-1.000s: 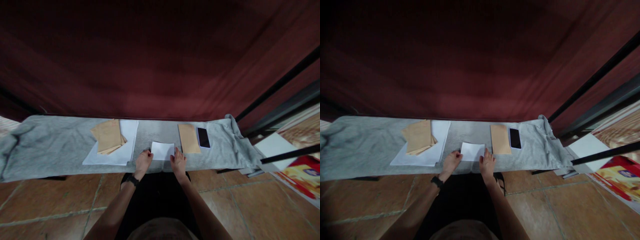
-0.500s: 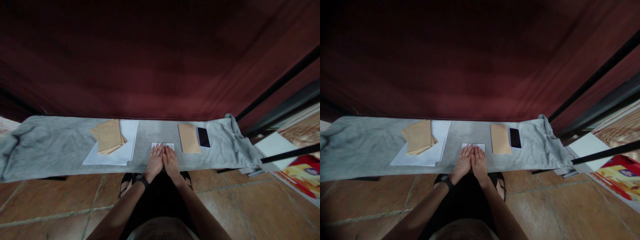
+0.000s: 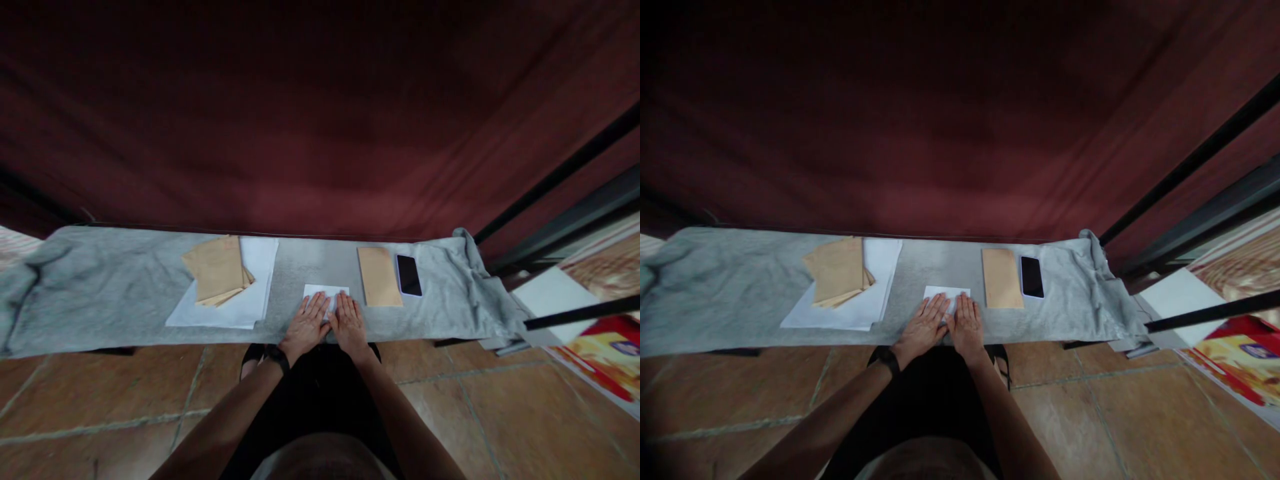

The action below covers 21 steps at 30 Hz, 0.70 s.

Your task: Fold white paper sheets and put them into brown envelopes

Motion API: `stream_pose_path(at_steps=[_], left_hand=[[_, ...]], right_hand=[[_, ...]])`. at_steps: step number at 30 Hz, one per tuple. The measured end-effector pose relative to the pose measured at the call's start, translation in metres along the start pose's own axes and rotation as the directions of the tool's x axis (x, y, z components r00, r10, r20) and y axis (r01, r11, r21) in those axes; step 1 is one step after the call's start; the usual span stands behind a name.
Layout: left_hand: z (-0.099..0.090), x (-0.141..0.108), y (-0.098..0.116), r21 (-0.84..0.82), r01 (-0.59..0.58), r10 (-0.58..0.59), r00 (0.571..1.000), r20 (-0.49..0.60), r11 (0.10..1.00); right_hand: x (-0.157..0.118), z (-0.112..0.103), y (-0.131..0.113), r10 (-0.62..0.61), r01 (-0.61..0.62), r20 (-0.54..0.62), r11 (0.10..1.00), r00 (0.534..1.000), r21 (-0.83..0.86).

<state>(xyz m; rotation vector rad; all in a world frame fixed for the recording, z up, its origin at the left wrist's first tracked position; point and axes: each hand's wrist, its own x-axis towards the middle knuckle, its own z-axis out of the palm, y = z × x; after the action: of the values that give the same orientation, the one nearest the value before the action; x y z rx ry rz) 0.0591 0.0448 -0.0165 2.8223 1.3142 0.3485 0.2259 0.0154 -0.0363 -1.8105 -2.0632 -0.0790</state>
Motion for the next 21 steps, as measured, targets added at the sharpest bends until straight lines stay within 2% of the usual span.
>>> stream_pose_path(at_steps=[6,12,17,21], left_hand=[[-0.005,-0.01,-0.01,0.014,-0.006,0.005,0.999,0.036,1.0],[-0.007,-0.011,-0.011,0.009,0.002,-0.002,0.998,0.062,1.0],[-0.01,-0.009,-0.005,-0.006,-0.01,0.01,0.999,0.044,1.0],[-0.005,0.004,0.008,-0.048,0.006,-0.004,0.999,0.032,0.999]], right_hand=[[-0.007,-0.006,0.01,0.001,-0.001,-0.028,1.0,1.0,-0.028],[-0.012,-0.009,0.015,0.013,-0.014,-0.015,1.0,1.0,-0.028],[-0.011,-0.008,0.013,0.024,-0.025,-0.01,0.999,1.0,-0.043],[-0.011,-0.007,0.012,0.034,-0.035,-0.009,0.999,0.999,-0.042]])
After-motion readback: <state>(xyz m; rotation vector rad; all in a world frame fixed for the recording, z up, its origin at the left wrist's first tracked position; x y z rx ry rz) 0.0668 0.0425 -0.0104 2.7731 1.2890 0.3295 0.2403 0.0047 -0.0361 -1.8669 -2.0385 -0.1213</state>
